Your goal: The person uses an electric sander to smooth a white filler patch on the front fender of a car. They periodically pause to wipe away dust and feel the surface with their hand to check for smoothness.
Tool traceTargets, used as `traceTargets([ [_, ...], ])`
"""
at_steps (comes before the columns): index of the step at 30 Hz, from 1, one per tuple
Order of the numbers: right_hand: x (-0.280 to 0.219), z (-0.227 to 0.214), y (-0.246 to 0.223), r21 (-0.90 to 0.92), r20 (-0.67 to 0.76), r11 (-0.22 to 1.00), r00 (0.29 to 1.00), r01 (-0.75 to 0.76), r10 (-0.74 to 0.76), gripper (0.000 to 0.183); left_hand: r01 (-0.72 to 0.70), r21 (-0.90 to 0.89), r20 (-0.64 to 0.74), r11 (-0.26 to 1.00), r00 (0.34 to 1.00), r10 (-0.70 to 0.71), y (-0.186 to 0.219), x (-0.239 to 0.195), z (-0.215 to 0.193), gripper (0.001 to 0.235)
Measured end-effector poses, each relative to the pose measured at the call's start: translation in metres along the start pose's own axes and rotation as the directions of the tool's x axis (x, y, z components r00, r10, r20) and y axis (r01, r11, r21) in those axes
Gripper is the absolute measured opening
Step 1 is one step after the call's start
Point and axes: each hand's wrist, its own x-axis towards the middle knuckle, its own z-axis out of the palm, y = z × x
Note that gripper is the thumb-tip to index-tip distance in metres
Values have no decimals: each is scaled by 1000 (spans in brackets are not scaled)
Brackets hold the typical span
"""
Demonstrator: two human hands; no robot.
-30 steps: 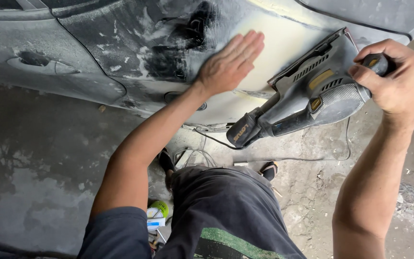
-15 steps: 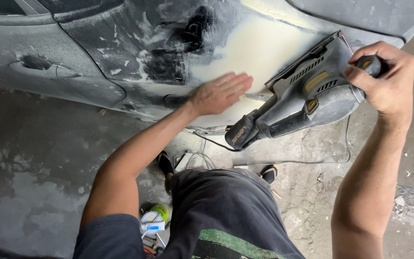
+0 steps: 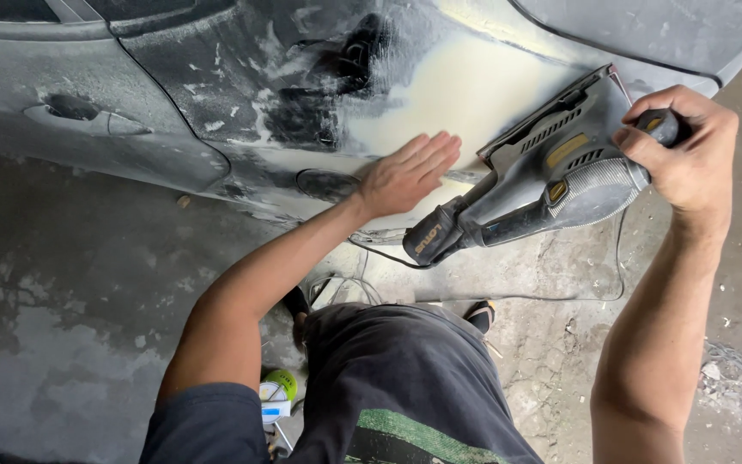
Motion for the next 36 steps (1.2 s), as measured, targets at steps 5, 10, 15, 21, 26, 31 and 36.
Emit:
traceTargets([
  [5, -7, 1, 2, 51, -28, 998, 999, -22, 24, 12, -56, 23, 33, 998, 998, 55, -22, -18, 14, 59],
  [10, -13, 1, 10, 59, -54, 998, 998, -39, 43, 11, 102, 1, 54, 995, 993, -102, -66, -28, 14, 60],
  [15, -13, 2, 9, 64, -57, 997, 998, -30, 34, 13, 240, -31, 21, 970, 971, -239, -50, -35, 12, 64],
  [21, -16, 1, 16, 49, -63, 999, 998, -15, 18, 12, 151, -6, 28, 988, 988, -151, -22, -65, 8, 66],
  [26, -18, 1, 17, 57, -75, 998, 997, -17, 22, 12, 157, 88, 48, 984, 986, -162, -48, -114, 20, 65],
  [31, -19, 1, 17, 70, -89, 998, 996, -2, 8, 13, 285, 67, 84, 956, 953, -290, -57, -131, 9, 64],
  [36, -2, -15, -32, -88, -55, 996, 998, -17, 12, 20, 166, 20, 50, 986, 985, -167, -41, -81, 25, 65],
])
